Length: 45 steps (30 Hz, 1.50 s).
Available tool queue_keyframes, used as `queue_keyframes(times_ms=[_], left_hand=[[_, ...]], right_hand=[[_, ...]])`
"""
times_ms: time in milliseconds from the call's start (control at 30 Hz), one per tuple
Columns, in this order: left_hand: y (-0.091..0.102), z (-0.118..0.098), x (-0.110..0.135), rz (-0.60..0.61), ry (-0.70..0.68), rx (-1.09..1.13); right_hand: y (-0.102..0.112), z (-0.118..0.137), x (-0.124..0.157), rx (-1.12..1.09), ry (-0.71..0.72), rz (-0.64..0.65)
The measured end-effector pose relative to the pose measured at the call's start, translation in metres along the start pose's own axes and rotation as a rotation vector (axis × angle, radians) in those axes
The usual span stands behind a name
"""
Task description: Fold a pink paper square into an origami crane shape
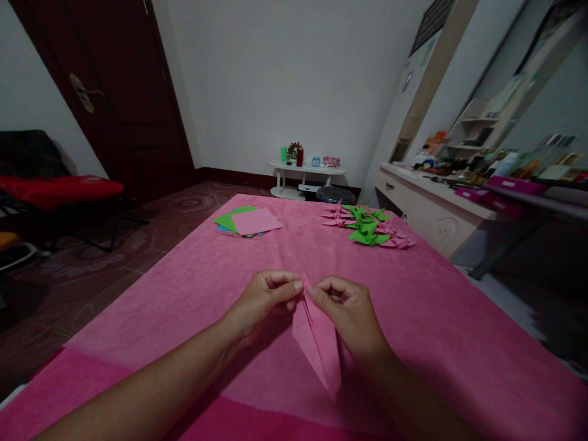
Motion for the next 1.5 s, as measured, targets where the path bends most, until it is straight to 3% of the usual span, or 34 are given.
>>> queue_keyframes(times_ms=[200, 467, 733, 1100, 1300, 1500], left_hand=[[0.002, -0.001, 0.0, -0.041, -0.037, -0.039], [0.001, 0.005, 0.001, -0.057, -0.005, -0.086], [-0.005, 0.004, 0.003, 0.019, -0.007, -0.059], [-0.007, 0.017, 0.005, 0.021, 0.175, 0.163], [-0.005, 0.024, 0.007, -0.05, 0.292, 0.348], [-0.009, 0.022, 0.007, 0.003, 0.296, 0.369]], right_hand=[[-0.005, 0.005, 0.003, 0.028, 0.007, 0.034], [0.005, 0.004, 0.0, 0.002, -0.064, -0.028], [0.007, 0.016, 0.001, 0.1, -0.009, -0.073], [0.01, 0.025, 0.003, 0.154, 0.058, -0.101], [0.011, 0.03, 0.004, 0.183, 0.074, -0.12], [0.012, 0.032, 0.005, 0.215, 0.094, -0.129]])
Point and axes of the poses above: each hand's wrist, its own x-axis away from the middle knuckle, its own y-axis out of the back of the hand, z = x × y, the point moved 6 cm from there along -x, towards the middle knuckle, and after that the axes turned 9 degrees about x, right-handed, at the moved point
